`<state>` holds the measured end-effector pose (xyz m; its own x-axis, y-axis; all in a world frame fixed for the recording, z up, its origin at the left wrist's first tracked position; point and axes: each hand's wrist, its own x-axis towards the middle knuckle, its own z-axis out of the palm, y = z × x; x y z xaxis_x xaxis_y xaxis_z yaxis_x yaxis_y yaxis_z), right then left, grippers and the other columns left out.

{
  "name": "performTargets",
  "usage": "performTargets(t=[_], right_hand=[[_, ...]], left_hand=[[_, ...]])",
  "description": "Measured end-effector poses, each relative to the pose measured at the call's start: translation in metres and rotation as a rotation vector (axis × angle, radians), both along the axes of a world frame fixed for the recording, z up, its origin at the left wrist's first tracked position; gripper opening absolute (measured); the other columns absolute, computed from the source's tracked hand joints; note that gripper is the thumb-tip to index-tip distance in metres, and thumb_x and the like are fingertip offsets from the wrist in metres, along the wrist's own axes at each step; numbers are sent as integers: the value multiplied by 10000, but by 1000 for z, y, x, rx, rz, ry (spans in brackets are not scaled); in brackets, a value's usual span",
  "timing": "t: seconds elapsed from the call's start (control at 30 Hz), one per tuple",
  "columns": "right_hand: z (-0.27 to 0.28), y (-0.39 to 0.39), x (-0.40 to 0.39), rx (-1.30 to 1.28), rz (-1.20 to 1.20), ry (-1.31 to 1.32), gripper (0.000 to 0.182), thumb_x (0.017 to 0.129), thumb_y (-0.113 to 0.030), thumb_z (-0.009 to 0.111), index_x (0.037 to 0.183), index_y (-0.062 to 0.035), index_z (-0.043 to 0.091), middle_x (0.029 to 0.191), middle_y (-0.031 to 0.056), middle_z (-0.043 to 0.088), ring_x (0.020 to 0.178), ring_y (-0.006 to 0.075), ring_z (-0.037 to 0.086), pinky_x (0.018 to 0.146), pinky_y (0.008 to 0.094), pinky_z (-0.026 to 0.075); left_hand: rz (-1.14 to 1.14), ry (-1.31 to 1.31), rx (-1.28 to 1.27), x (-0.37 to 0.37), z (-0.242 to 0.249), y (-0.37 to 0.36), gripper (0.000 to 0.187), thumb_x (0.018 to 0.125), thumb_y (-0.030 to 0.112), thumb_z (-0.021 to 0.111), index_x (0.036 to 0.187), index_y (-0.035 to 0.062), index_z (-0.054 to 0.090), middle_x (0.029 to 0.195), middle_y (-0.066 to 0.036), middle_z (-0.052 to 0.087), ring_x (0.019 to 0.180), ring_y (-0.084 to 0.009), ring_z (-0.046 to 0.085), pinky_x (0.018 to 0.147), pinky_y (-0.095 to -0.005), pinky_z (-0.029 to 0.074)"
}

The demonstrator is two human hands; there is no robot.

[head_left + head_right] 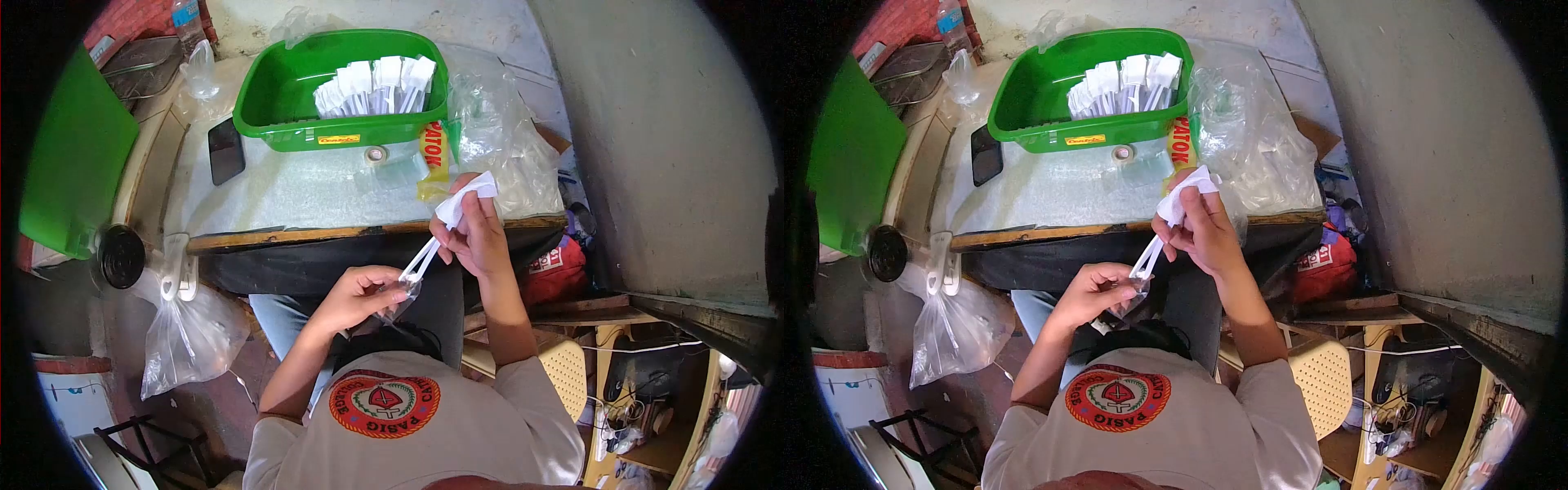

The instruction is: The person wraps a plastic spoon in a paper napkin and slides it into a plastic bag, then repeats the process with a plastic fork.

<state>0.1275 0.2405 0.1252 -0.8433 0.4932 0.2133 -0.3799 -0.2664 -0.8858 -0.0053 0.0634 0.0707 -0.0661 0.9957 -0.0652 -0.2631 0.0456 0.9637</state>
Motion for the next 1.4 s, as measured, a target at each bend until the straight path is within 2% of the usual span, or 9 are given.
performTargets(t=[0.07,0.23,0.33,0.57,0.63,0.83,1.07,1.23,1.4], right_hand=[[5,-2,0,56,1,-33,260,1050,-400,321,1161,-173,381,616,135,494,363,59,253,356,235,384],[3,-1,3,114,86,30,262,1045,-407,330,1139,-167,375,602,145,488,354,69,254,343,238,378],[2,-1,4,111,89,37,268,1043,-415,330,1135,-167,374,599,145,486,353,72,254,341,237,377],[-4,-5,0,72,37,93,279,1044,-424,315,1151,-173,369,613,130,491,352,63,247,344,231,375],[-5,-6,-2,50,29,97,281,1044,-427,314,1158,-175,368,619,126,494,353,58,244,347,226,374],[-4,-7,-4,3,-13,95,281,1046,-427,314,1172,-182,371,636,115,500,360,45,239,357,213,370],[-7,-3,-2,50,-39,67,281,1044,-430,321,1166,-182,371,638,120,506,363,44,243,358,211,370],[-3,1,4,14,22,79,299,1040,-430,338,1171,-165,384,667,144,528,382,81,298,392,230,388],[-1,6,5,-7,78,95,276,1045,-406,336,1173,-168,395,662,143,521,381,74,281,391,233,394]], left_hand=[[-26,-15,-37,-2,1,0,273,910,96,666,1175,33,658,830,28,654,679,-18,537,588,-175,421],[-141,-255,-54,-5,-7,0,371,902,195,678,1198,-22,624,915,-33,693,590,-11,439,510,-161,336],[-165,-430,-63,-6,-7,1,349,905,168,677,1208,0,629,837,10,645,635,-17,469,546,-172,353],[-117,-282,-68,-2,5,-2,317,913,150,669,1203,26,642,870,5,658,662,-20,497,571,-166,379],[-67,-53,-29,1,8,0,278,920,133,661,1180,33,659,879,19,662,688,-19,518,601,-166,405],[17,12,13,7,5,3,251,922,90,637,1163,27,671,862,24,655,669,-27,527,592,-182,430],[115,65,42,8,4,2,239,916,99,663,1141,22,678,850,19,657,701,-28,536,620,-187,436],[23,-17,7,2,4,1,252,931,112,643,1164,18,666,777,29,608,658,-26,506,577,-187,405],[-77,-106,-22,-2,2,0,264,938,133,624,1160,-6,661,844,10,668,605,-15,448,533,-173,340]])
